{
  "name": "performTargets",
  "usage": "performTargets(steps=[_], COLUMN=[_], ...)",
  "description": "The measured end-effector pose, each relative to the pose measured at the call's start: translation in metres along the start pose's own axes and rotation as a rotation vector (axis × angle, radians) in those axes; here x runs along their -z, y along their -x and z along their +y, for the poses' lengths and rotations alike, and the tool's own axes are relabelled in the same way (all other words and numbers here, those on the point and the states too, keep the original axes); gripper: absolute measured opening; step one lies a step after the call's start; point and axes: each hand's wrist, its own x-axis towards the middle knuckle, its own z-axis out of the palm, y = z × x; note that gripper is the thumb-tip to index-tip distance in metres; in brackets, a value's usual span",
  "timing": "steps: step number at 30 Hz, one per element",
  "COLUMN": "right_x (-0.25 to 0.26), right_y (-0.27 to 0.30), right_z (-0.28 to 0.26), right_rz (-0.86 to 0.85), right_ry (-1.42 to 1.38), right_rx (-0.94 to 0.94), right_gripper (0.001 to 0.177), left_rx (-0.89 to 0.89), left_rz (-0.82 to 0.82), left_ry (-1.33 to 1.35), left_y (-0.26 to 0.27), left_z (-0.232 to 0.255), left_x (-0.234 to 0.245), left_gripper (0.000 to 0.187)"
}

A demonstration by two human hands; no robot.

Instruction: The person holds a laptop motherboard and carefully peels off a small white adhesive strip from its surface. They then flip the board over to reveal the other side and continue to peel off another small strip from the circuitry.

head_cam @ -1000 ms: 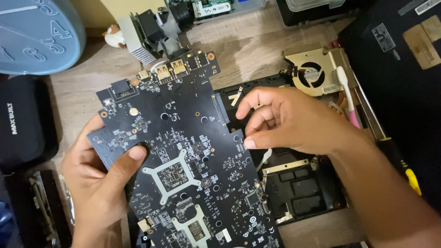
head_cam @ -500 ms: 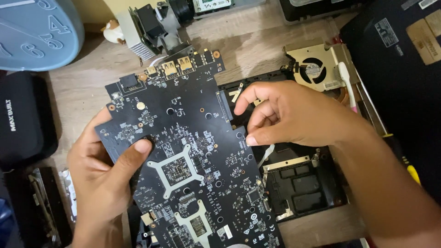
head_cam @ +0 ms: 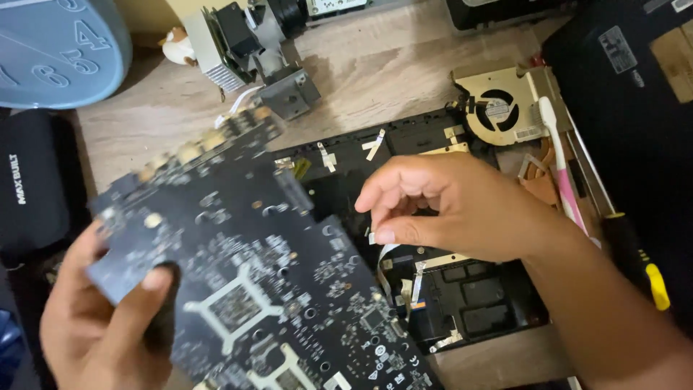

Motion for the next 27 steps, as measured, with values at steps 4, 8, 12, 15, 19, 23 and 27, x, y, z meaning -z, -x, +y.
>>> performTargets(steps=[4, 8, 12, 15, 19, 23, 27], right_x=[-0.008, -0.006, -0.004, -0.007, -0.018, -0.035, -0.041], right_y=[0.007, 0.018, 0.019, 0.016, 0.008, 0.007, 0.006], right_z=[0.013, 0.017, 0.018, 0.017, 0.002, 0.018, 0.022], right_rz=[0.146, 0.155, 0.009, -0.078, -0.269, -0.275, -0.228], right_ry=[-0.024, -0.166, -0.199, 0.018, 0.519, 0.579, 0.574], right_rx=[0.429, 0.485, 0.42, 0.293, -0.091, 0.098, 0.207], right_gripper=[0.017, 0.015, 0.013, 0.017, 0.036, 0.036, 0.02], left_rx=[0.252, 0.225, 0.308, 0.221, -0.394, -0.591, 0.543], left_rz=[0.177, 0.163, 0.358, 0.287, 0.086, 0.217, 0.39], left_ry=[-0.136, 0.088, 0.124, 0.029, -0.304, -0.443, 0.398], left_y=[0.017, 0.031, 0.047, 0.065, 0.089, 0.07, 0.05], left_z=[0.004, -0.022, -0.038, -0.073, -0.108, -0.1, -0.054], left_x=[0.013, 0.024, 0.023, 0.048, 0.058, 0.044, 0.027], left_gripper=[0.066, 0.07, 0.072, 0.064, 0.014, 0.005, 0.071])
